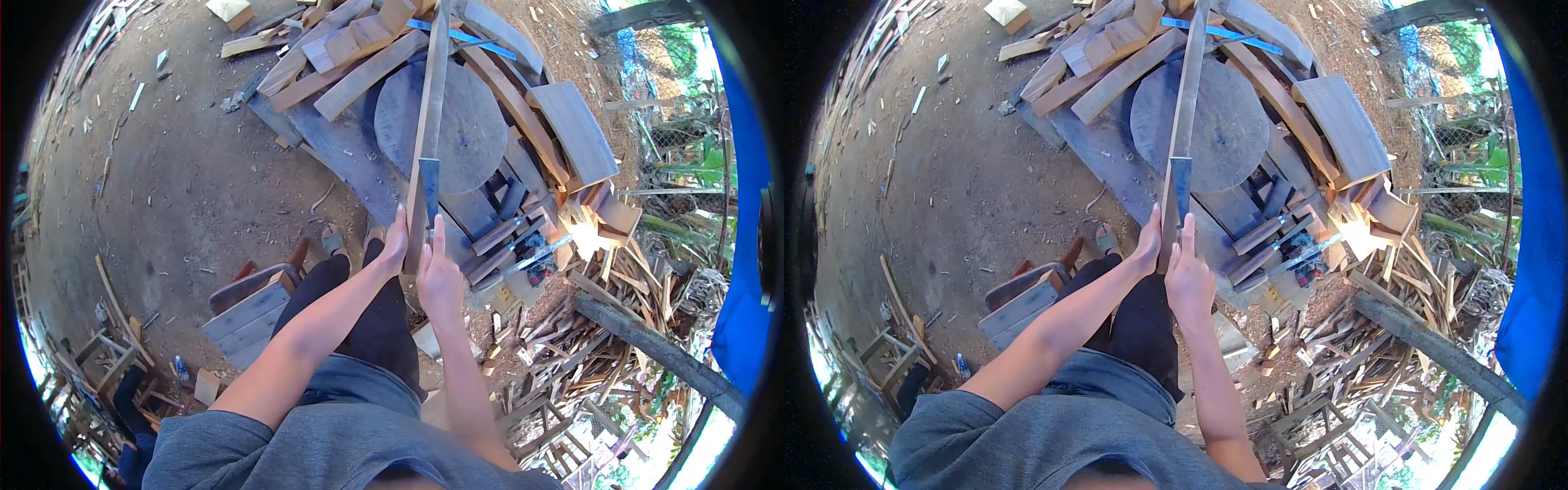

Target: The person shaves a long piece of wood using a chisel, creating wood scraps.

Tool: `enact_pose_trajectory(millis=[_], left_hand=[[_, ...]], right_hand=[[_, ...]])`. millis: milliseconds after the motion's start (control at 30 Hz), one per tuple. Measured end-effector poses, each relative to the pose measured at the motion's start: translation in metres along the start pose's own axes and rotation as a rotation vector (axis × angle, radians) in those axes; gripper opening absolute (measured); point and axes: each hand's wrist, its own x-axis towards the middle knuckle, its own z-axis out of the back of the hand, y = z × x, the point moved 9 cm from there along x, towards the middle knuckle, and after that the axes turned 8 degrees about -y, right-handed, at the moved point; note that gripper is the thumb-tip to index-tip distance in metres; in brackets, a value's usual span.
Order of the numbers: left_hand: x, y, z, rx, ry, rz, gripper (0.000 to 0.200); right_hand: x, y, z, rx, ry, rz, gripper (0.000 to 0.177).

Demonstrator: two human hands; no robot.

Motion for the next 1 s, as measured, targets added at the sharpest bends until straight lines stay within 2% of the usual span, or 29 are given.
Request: enact_pose_trajectory(millis=[33,67,100,167,267,300,367,433,567,700,800,867,900,967,1000], left_hand=[[0.001,0.001,0.006,0.124,-0.057,-0.018,0.055],[0.003,-0.001,0.005,0.076,-0.076,-0.092,0.056],[-0.004,-0.007,0.002,0.076,-0.076,-0.092,0.056],[-0.030,-0.018,-0.003,0.201,-0.045,0.011,0.069],[-0.021,-0.015,-0.001,0.165,-0.057,-0.020,0.067],[-0.023,-0.016,-0.003,0.162,-0.048,-0.021,0.067],[-0.028,-0.028,-0.005,0.132,-0.082,-0.152,0.066],[-0.029,-0.028,-0.006,0.098,-0.093,-0.133,0.065],[-0.033,-0.024,-0.006,0.090,-0.071,-0.062,0.065],[-0.024,-0.019,0.002,0.166,-0.119,-0.107,0.067],[-0.020,-0.009,-0.002,0.160,-0.094,-0.014,0.068],[-0.036,-0.031,-0.006,0.124,-0.099,-0.167,0.067],[-0.029,-0.029,-0.006,0.114,-0.102,-0.164,0.067],[-0.015,-0.004,-0.001,0.088,-0.061,-0.048,0.067],[-0.018,-0.006,-0.001,0.092,-0.067,-0.049,0.067]], right_hand=[[0.004,0.001,-0.002,-0.004,0.013,-0.003,0.053],[0.017,0.002,0.000,-0.016,0.003,-0.001,0.052],[0.038,0.007,0.004,-0.026,-0.015,0.004,0.052],[0.093,0.024,0.013,-0.024,-0.118,0.078,0.052],[0.123,0.035,0.020,-0.062,-0.083,0.026,0.053],[0.111,0.032,0.018,-0.048,-0.090,0.037,0.053],[0.063,0.021,0.015,-0.059,-0.093,0.053,0.053],[0.024,0.010,0.004,-0.038,0.013,-0.009,0.053],[0.082,0.027,0.014,-0.057,-0.059,0.060,0.052],[0.157,0.045,0.025,-0.069,-0.138,0.064,0.051],[0.111,0.037,0.023,-0.041,-0.121,0.097,0.050],[0.072,0.030,0.019,-0.047,-0.072,0.085,0.051],[0.065,0.028,0.015,-0.039,-0.028,0.071,0.051],[0.098,0.032,0.016,-0.078,-0.055,0.075,0.052],[0.127,0.040,0.020,-0.083,-0.089,0.088,0.051]])
